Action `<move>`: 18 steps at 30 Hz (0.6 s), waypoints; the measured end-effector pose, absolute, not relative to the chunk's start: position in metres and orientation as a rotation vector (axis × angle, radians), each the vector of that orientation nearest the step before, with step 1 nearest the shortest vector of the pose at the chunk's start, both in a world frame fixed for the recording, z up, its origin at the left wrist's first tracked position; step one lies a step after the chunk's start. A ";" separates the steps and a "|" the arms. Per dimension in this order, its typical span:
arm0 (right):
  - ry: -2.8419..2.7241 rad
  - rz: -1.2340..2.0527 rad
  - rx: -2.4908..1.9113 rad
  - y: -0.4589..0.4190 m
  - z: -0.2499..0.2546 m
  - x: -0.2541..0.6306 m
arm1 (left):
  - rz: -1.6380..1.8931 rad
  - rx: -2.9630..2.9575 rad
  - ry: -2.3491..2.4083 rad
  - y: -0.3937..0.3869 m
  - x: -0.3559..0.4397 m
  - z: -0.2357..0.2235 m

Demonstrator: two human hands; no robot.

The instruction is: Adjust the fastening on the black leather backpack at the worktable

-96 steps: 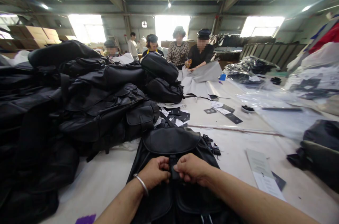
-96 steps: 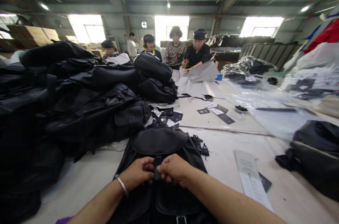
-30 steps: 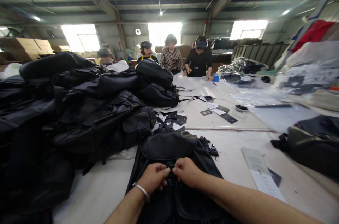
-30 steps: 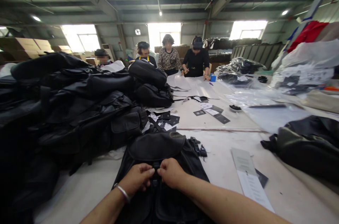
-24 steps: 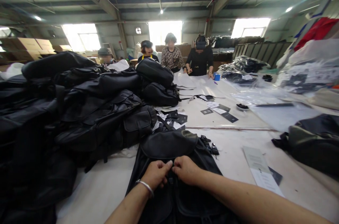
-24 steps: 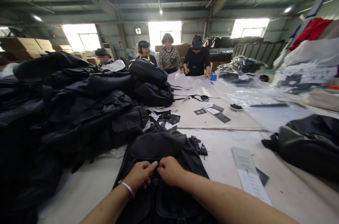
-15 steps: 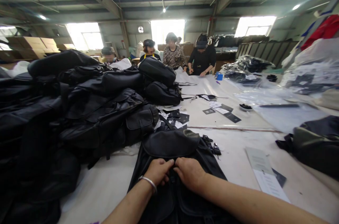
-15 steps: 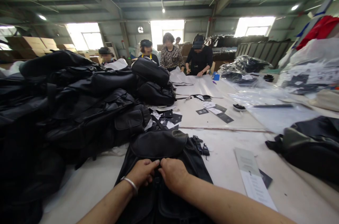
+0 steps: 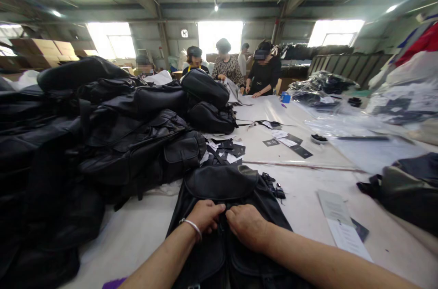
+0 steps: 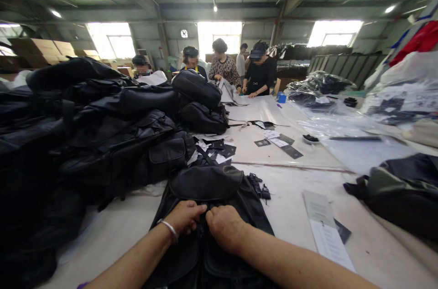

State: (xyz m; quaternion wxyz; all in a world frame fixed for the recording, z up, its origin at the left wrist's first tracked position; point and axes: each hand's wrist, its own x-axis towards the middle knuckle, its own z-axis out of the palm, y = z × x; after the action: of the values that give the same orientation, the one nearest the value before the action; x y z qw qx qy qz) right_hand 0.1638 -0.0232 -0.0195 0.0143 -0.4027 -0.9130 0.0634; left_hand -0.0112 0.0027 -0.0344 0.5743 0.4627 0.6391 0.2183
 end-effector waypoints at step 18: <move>-2.857 0.126 -1.113 -0.015 -0.011 0.171 | 0.568 1.029 1.436 -0.002 -0.013 -0.034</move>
State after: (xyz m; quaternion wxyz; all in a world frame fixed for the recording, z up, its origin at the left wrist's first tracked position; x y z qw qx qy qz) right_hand 0.1710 -0.0148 -0.0108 0.0366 -0.3625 -0.9304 0.0411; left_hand -0.0131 -0.0023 -0.0339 0.5997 0.4436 0.6192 0.2452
